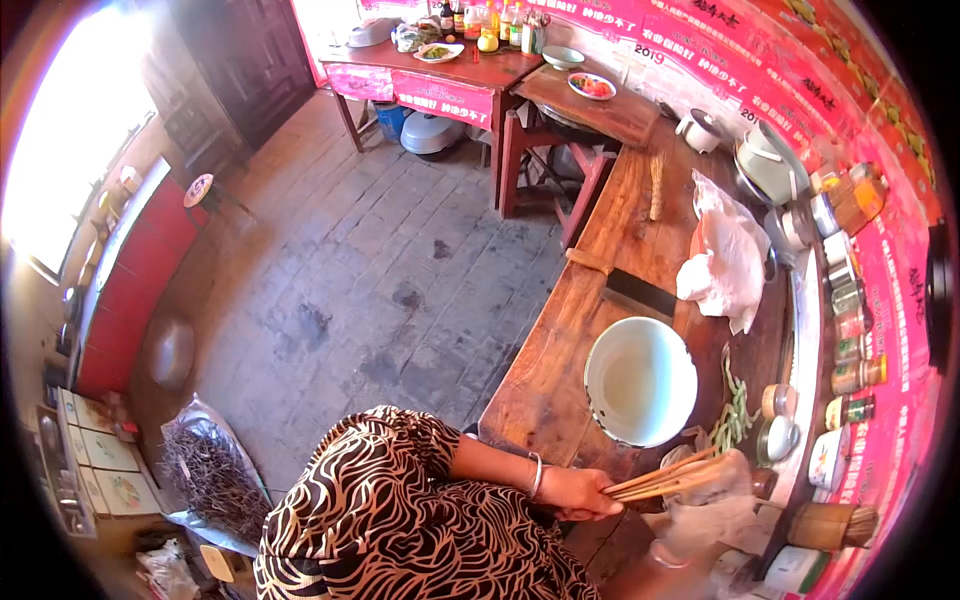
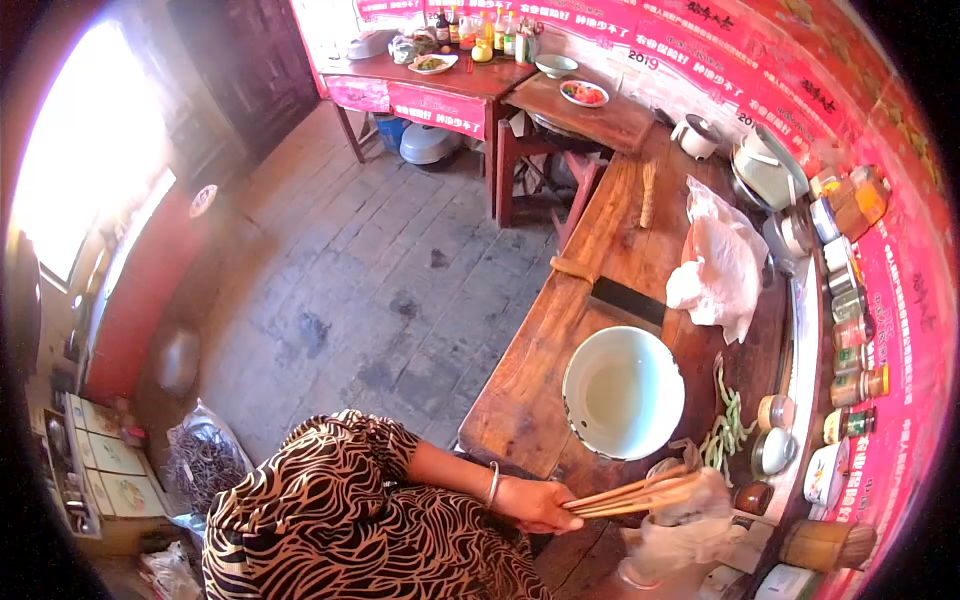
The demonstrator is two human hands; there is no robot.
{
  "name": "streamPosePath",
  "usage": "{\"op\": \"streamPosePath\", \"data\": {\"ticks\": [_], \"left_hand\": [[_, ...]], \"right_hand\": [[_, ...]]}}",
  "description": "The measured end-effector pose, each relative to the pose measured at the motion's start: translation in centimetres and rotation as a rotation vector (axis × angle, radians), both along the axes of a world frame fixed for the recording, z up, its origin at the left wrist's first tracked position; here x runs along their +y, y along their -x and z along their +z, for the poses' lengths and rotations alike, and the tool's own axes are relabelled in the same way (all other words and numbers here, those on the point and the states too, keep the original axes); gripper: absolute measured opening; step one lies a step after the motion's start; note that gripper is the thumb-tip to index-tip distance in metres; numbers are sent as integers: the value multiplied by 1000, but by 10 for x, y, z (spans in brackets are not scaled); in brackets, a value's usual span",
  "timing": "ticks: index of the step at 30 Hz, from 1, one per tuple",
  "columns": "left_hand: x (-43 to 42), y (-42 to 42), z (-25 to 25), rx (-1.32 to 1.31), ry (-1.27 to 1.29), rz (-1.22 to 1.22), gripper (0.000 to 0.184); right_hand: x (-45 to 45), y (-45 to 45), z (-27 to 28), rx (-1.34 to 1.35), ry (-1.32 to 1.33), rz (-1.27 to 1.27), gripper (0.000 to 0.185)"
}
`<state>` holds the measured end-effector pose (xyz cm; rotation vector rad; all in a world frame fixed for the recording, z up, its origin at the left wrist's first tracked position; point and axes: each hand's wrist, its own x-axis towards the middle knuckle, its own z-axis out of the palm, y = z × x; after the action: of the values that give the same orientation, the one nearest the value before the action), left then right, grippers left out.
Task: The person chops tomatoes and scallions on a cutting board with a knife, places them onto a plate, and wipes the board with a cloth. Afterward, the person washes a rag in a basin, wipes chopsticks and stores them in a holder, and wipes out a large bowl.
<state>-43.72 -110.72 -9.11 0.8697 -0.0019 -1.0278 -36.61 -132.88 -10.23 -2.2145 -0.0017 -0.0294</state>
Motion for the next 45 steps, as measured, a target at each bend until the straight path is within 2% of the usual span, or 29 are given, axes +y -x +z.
{"op": "streamPosePath", "data": {"ticks": [2, 5, 7, 9, 12, 15, 17, 19, 21, 24, 25, 26, 27, 29, 31, 34, 37, 39, 40, 42, 44, 45], "left_hand": [[-7, -5, 7, -1, 96, 129, 36], [-14, -2, 11, 256, 175, 33, 36], [-23, 13, 1, 23, 56, -17, 38], [-21, 22, -14, 29, 101, -131, 36], [-18, 31, -45, -157, 38, -295, 34], [24, 13, -24, -724, -348, -468, 33], [46, -1, -43, -614, -307, -649, 36], [64, -7, -26, -180, -172, -384, 41], [62, -18, 6, -205, -231, -91, 45], [35, -19, 3, -78, -72, -31, 48], [27, -24, -3, -48, -33, -168, 51], [11, -21, -2, -66, -60, -157, 47], [-5, -20, 10, -83, -93, -135, 44], [-19, -19, 3, -140, -77, -135, 33], [-31, -25, 1, -157, -96, -174, 23], [-63, -39, 16, -137, -199, -263, 7], [-99, -64, 29, -309, -285, -183, 12], [-126, -95, 41, -498, -236, -72, 6], [-145, -112, 54, -548, -243, 10, 5], [-191, -142, 78, -753, -204, 177, 6], [-245, -162, 108, -837, -188, 321, 9], [-270, -175, 119, -907, -180, 331, 10]], "right_hand": [[12, 18, -9, 46, 8, 95, 29], [37, 43, -19, 118, 10, 248, 29], [47, 55, -22, 153, 14, 334, 29], [49, 64, -25, 177, 14, 388, 29], [51, 85, -30, 229, 12, 448, 29], [50, 107, -35, 261, 10, 489, 29], [51, 120, -40, 271, 2, 513, 29], [49, 131, -45, 264, -5, 536, 30], [47, 140, -52, 246, -28, 571, 30], [54, 151, -82, 194, -166, 618, 30], [56, 154, -93, 155, -183, 627, 30], [58, 155, -100, 39, -58, 669, 30], [53, 148, -85, -136, 220, 768, 31], [43, 139, -51, -413, 577, 785, 32], [32, 134, -12, -613, 696, 628, 32], [11, 141, -6, -441, 638, 622, 35], [-15, 161, -45, -597, 568, 596, 33], [-27, 188, -74, -506, 288, 293, 27], [-34, 199, -81, -210, -361, 197, 26], [-65, 217, -96, 299, -1088, 220, 51], [-70, 212, -84, 280, -661, 189, 48], [-75, 212, -87, 278, -643, 170, 48]]}}
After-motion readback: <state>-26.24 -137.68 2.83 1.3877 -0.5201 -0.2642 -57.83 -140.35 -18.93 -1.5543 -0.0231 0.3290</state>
